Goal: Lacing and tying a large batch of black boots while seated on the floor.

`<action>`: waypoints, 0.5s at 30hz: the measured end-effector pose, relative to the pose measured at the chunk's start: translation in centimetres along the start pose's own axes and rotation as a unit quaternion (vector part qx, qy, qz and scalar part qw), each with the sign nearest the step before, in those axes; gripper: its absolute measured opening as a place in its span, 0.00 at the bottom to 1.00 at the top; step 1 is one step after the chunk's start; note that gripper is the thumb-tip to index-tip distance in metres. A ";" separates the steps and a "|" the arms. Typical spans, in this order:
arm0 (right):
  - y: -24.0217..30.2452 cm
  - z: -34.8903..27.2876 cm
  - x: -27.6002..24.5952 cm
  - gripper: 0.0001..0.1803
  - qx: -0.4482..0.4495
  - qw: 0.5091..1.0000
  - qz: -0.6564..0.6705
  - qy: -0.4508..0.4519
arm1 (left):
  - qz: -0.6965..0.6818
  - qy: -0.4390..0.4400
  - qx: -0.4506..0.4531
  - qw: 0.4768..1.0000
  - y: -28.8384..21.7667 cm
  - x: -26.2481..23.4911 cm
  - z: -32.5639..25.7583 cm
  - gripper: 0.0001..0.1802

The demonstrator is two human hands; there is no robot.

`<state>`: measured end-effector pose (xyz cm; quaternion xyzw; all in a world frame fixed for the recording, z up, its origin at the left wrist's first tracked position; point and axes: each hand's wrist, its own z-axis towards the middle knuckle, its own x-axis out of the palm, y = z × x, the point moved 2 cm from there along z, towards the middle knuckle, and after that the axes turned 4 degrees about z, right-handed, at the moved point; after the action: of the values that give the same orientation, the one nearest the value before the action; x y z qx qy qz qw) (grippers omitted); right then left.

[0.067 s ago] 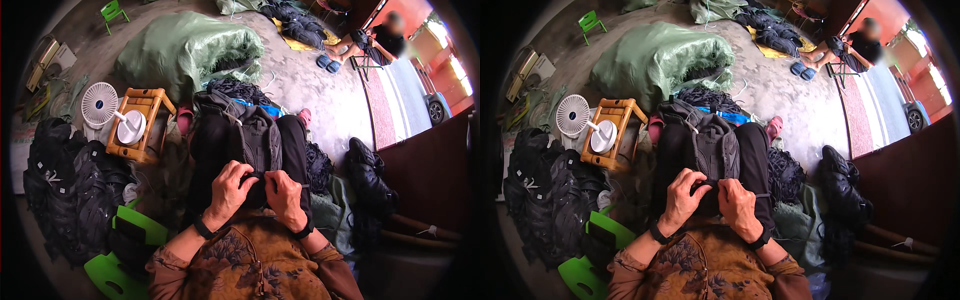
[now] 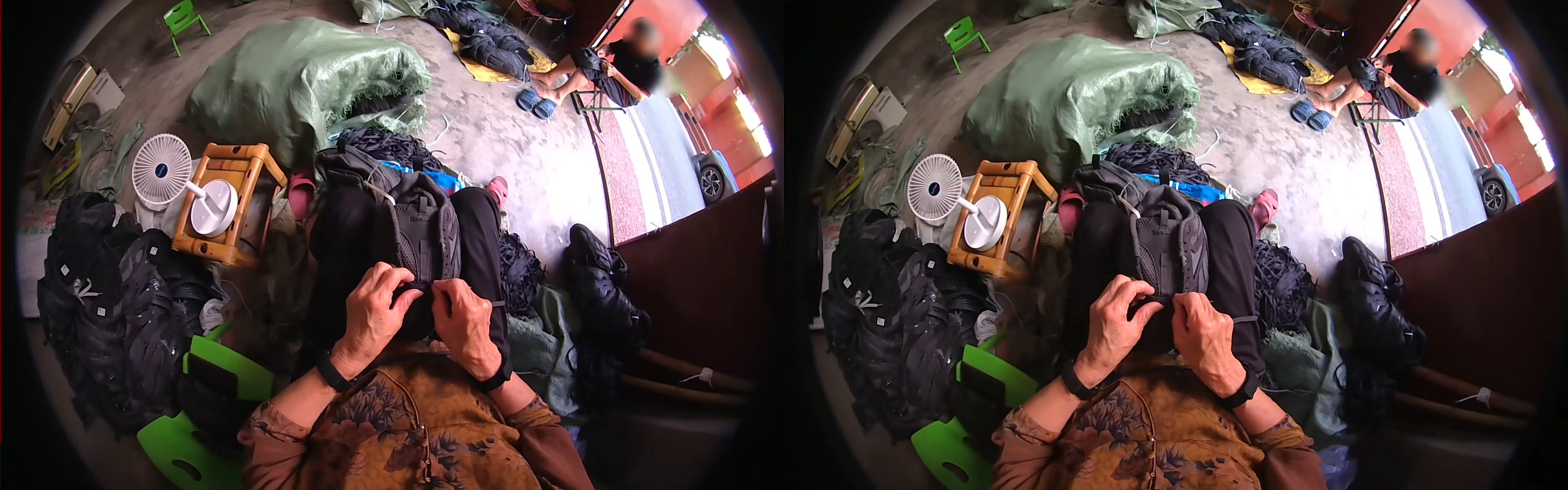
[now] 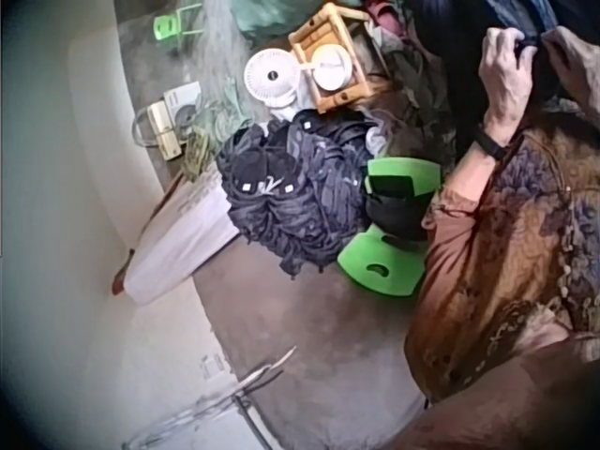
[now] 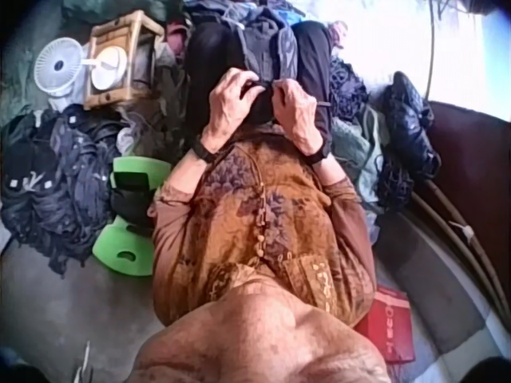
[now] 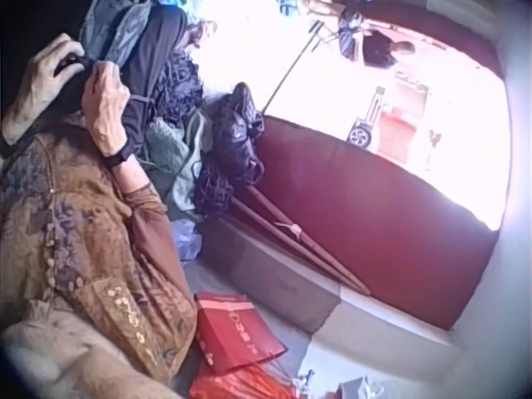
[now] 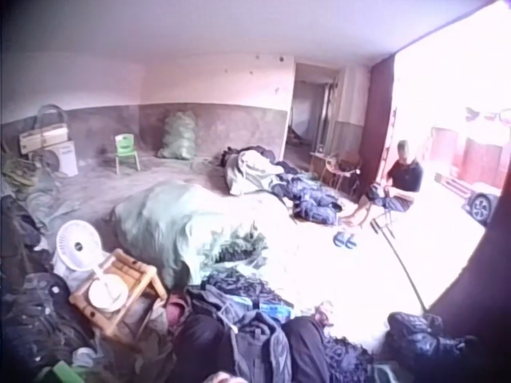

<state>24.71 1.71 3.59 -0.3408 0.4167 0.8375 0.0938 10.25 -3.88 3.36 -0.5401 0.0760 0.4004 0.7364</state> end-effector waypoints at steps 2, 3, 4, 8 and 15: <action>0.0 -0.1 0.0 0.07 0.001 1.000 0.005 0.001 | 0.003 0.006 -0.006 1.000 0.0 0.1 -0.1 0.16; 0.0 -0.2 0.1 0.07 0.001 1.000 0.010 0.002 | 0.003 0.006 -0.006 1.000 -0.1 0.1 -0.1 0.16; -0.1 -0.2 0.2 0.07 0.002 1.000 0.010 0.002 | 0.005 0.007 -0.008 1.000 -0.1 0.0 -0.1 0.16; -0.3 -0.1 0.5 0.07 0.009 1.000 -0.007 0.001 | 0.010 0.004 -0.007 1.000 -0.2 0.1 -0.1 0.16; -0.2 0.3 0.8 0.05 0.030 0.999 -0.039 0.018 | 0.014 -0.011 -0.008 1.000 -0.4 0.1 -0.2 0.17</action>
<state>24.06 2.00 3.12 -0.3691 0.4294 0.8142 0.1287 10.66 -3.99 3.51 -0.5409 0.0724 0.4169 0.7269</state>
